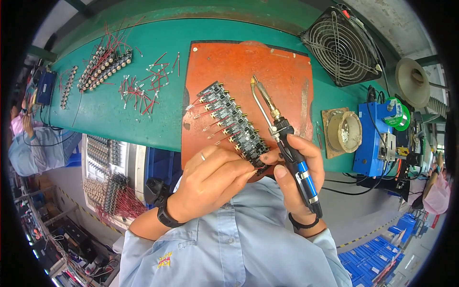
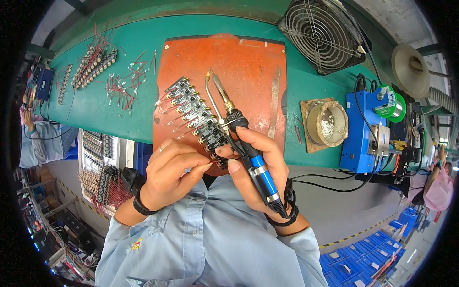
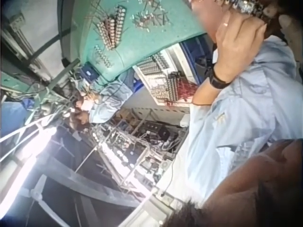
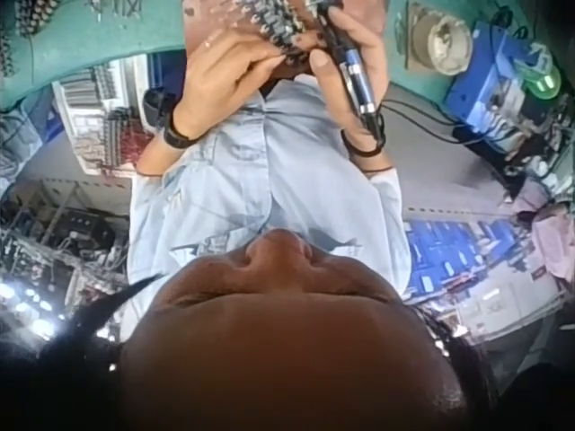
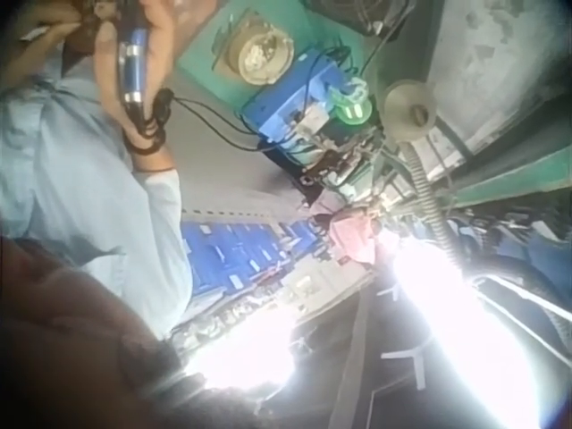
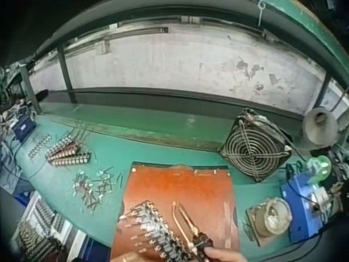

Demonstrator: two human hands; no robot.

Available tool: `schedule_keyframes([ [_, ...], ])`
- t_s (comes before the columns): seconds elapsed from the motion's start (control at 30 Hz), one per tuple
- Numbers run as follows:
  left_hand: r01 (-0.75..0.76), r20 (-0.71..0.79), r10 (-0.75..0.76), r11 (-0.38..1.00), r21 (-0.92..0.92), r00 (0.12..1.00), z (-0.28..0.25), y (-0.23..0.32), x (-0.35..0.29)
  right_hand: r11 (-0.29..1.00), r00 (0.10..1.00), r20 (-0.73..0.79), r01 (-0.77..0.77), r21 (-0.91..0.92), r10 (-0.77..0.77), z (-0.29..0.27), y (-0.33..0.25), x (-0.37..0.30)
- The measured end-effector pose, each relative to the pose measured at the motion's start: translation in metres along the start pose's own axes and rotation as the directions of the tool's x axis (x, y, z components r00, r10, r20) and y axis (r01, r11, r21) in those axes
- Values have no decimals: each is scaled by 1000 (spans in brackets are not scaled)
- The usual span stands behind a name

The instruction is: The person solders red wires onto a circuit board using a soldering iron, then sets it down to pick up another board from a tray and repeats the process.

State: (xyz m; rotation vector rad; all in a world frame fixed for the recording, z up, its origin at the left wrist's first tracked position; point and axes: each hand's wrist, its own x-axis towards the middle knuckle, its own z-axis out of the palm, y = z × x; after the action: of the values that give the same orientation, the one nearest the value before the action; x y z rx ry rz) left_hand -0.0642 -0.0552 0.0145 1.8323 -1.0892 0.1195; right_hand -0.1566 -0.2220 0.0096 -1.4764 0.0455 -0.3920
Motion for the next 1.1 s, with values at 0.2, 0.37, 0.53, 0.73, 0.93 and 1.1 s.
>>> schedule_keyframes([
  [0.2, 32, 62, -45, 978, 205, 997, -12, -5, 11, 997, 989, -144, -7, 78, 19, -15, -14, -8],
  [0.37, 108, 20, -118, 957, 269, 993, -2, -14, 16, 948, 987, -51, 134, -287, -155, -56, -19, -16],
  [0.53, 162, 12, -173, 944, 287, 985, 1, -12, 19, 903, 986, 15, 156, -401, -164, -63, -24, -14],
  [0.73, 189, -8, -194, 942, 276, 981, 3, -11, 18, 876, 987, 125, 146, -460, -99, -59, -32, -8],
  [0.93, 196, -18, -199, 942, 271, 980, 4, -12, 17, 868, 988, 137, 132, -478, -74, -57, -31, -7],
  [1.1, 195, -28, -195, 943, 271, 980, 5, -12, 17, 859, 986, 149, 138, -493, -73, -56, -31, -5],
])
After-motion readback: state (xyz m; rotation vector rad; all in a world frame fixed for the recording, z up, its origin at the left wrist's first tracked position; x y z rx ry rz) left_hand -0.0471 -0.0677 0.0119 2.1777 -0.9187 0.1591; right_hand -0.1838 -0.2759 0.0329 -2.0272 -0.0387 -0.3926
